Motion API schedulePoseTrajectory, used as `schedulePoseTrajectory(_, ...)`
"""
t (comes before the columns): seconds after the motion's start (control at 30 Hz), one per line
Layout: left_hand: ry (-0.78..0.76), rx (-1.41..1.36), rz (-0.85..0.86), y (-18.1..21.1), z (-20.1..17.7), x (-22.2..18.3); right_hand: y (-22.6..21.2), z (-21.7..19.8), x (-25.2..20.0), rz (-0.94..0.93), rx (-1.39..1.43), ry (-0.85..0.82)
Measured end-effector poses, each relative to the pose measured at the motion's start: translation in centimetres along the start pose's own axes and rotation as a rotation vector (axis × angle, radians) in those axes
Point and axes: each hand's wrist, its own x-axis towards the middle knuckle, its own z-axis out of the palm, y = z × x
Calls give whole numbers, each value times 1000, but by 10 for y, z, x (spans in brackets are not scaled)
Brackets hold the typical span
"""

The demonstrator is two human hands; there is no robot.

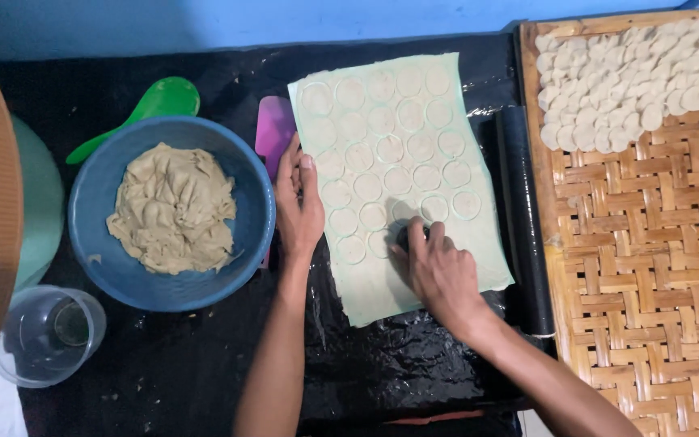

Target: Rolling out dough and cutting it into circular shapes for snacks.

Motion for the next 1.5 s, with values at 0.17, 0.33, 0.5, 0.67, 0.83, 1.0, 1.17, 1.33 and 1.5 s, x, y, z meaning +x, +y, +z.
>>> schedulePoseTrajectory(0.17,8,39,-27,-12,-5,-3,7,-23,0,42,145,-135)
schedulePoseTrajectory(0.33,18,19,20,-7,-3,-3,31,-47,-21,150,451,-101)
schedulePoseTrajectory(0.5,4,81,60,3,-2,-2,36,-37,-23,287,364,-122)
schedulePoseTrajectory(0.67,9,84,35,4,-2,-1,34,-21,-16,149,318,-11)
schedulePoseTrajectory(0.83,20,139,-61,-1,-3,-4,28,-14,-11,259,133,-194)
schedulePoseTrajectory(1.0,26,69,40,-6,-4,-4,47,-9,-11,-63,225,-44)
schedulePoseTrajectory(1.17,41,116,7,-12,-5,-2,36,-5,-10,78,107,8)
schedulePoseTrajectory(1.33,5,24,2,-11,-5,1,43,-42,-19,206,320,-263)
schedulePoseTrajectory(1.5,-8,2,5,-8,-6,-3,55,-48,-48,418,402,-91)
